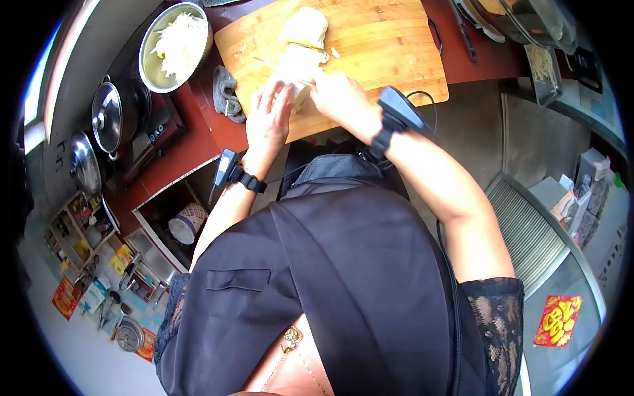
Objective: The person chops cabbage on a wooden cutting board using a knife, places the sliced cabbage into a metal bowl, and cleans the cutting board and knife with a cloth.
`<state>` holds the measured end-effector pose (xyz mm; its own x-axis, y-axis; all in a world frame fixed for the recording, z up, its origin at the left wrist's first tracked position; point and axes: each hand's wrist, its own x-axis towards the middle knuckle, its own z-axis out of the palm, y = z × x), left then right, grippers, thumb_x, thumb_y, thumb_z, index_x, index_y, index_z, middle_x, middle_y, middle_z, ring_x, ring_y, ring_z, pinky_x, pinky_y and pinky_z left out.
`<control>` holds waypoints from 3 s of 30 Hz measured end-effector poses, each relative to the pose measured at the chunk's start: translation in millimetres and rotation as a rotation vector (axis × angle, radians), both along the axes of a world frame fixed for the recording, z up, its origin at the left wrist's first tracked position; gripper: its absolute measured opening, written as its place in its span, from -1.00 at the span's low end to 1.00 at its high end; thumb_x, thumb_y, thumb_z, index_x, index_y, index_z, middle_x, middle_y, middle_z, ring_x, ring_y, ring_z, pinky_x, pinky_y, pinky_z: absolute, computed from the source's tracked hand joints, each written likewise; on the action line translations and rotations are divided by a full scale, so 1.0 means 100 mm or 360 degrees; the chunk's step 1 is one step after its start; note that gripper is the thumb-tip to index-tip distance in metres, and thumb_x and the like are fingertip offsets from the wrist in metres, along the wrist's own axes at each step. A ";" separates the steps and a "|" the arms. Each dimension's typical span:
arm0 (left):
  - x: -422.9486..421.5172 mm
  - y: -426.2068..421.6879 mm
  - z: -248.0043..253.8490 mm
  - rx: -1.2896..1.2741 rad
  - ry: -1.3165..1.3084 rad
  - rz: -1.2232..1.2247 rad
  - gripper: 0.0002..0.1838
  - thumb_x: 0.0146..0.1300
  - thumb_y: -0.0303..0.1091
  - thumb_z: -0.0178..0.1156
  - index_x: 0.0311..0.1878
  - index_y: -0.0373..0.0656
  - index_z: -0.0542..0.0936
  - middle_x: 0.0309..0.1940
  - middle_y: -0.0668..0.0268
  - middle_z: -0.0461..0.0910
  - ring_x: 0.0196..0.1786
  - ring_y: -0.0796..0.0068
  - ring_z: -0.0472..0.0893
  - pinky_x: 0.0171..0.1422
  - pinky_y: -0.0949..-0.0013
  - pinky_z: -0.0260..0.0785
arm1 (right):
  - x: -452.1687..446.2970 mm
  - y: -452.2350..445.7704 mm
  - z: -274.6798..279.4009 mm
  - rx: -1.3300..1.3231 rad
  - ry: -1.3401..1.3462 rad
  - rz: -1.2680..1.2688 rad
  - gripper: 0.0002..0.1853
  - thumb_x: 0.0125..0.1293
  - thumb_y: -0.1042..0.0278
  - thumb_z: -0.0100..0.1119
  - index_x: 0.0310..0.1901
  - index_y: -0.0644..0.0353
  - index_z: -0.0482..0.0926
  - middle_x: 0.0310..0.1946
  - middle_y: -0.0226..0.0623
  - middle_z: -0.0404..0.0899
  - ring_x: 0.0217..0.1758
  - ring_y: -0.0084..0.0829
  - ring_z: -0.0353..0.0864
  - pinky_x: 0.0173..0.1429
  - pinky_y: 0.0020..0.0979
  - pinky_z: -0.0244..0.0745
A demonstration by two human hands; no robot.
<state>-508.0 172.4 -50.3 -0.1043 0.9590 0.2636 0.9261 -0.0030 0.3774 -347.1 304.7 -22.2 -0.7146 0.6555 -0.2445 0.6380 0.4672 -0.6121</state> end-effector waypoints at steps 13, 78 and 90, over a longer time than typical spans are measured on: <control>0.01 0.03 -0.05 0.0060 -0.0026 -0.0028 -0.53 0.18 -0.48 0.41 0.19 -0.24 0.60 0.18 0.12 0.58 0.21 0.03 0.56 0.31 0.14 0.50 | 0.00 -0.12 -0.15 -0.0032 -0.0200 0.0008 -0.82 0.43 0.36 0.11 -0.05 0.25 0.54 -0.40 0.18 0.68 -0.24 0.23 0.72 -0.08 0.13 0.63; 0.01 -0.17 -0.21 0.0171 -0.0264 0.0228 -0.56 0.18 -0.40 0.48 0.11 -0.23 0.59 0.11 0.07 0.59 0.17 -0.02 0.56 0.26 0.10 0.50 | -0.06 -0.44 -0.14 -0.0083 -0.0127 -0.0036 -0.79 0.38 0.40 0.14 -0.02 0.27 0.56 -0.31 0.22 0.69 -0.17 0.23 0.72 -0.02 0.09 0.64; -0.08 -0.53 -0.32 -0.0104 -0.0298 0.0312 -0.46 0.13 -0.45 0.50 0.22 -0.06 0.61 0.12 0.15 0.53 0.11 0.12 0.59 0.06 0.22 0.62 | 0.07 -0.32 0.00 -0.0194 -0.0002 -0.0080 -0.72 0.42 0.32 0.14 0.09 0.20 0.58 -0.24 0.09 0.71 -0.15 0.15 0.74 -0.03 -0.01 0.63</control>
